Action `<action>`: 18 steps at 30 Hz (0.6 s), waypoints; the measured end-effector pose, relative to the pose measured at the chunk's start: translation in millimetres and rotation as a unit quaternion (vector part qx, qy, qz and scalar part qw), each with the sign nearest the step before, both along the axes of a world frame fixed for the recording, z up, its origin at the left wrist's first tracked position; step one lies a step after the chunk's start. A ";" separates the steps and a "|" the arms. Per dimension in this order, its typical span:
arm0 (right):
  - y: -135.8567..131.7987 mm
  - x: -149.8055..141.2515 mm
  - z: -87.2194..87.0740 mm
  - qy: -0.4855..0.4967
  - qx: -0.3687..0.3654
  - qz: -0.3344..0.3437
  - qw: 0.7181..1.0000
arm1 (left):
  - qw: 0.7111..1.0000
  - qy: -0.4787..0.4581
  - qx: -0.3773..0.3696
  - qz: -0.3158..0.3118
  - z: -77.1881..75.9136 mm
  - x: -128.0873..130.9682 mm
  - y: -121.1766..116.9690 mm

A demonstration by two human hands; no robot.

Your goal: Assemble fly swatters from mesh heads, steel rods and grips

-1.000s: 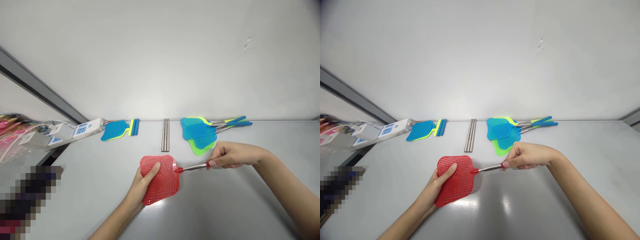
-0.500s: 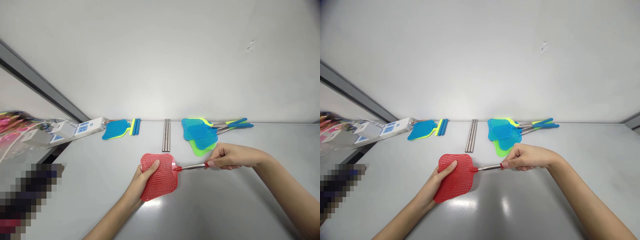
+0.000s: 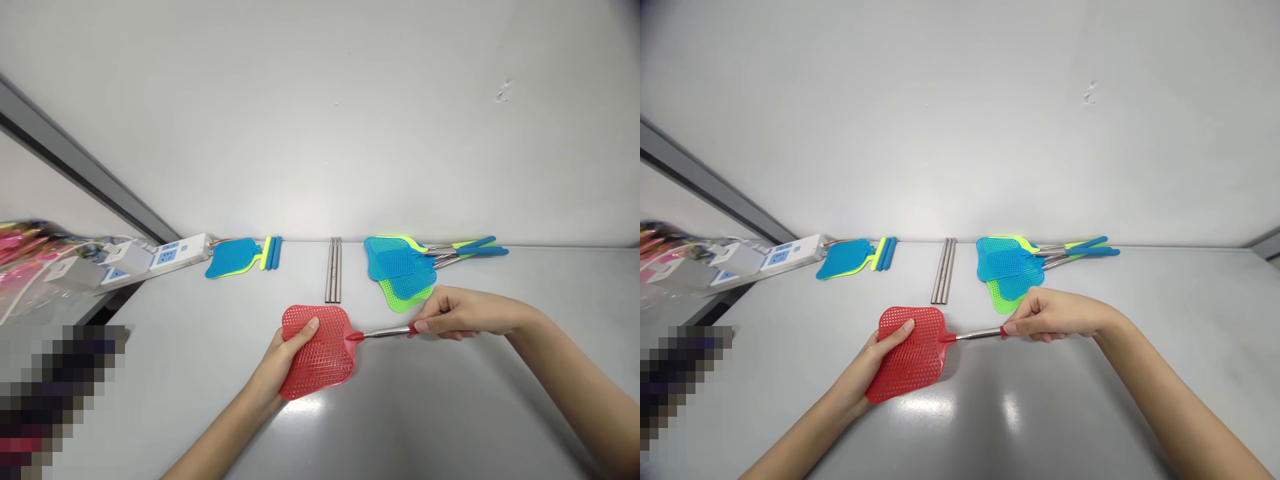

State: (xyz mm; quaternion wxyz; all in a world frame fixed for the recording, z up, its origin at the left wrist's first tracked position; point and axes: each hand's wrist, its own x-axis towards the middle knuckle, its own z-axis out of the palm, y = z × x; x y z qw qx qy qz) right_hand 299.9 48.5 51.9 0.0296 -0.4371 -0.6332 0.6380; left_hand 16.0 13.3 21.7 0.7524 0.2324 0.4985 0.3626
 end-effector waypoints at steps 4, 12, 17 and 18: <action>0.6 -0.1 -2.4 -0.001 -0.002 -0.002 1.000 | 1.000 0.005 -0.019 -0.009 0.4 -1.6 1.5; 0.8 -1.6 -1.8 -0.001 -0.002 -0.002 1.000 | 0.999 0.012 -0.013 -0.028 2.3 -1.1 3.5; -0.4 -1.4 -1.4 -0.006 -0.002 0.001 1.000 | 0.999 0.011 -0.004 -0.034 4.0 -1.6 3.5; -0.6 -1.4 -1.5 -0.006 -0.001 0.002 1.000 | 0.999 0.014 -0.004 -0.033 3.7 -1.7 3.6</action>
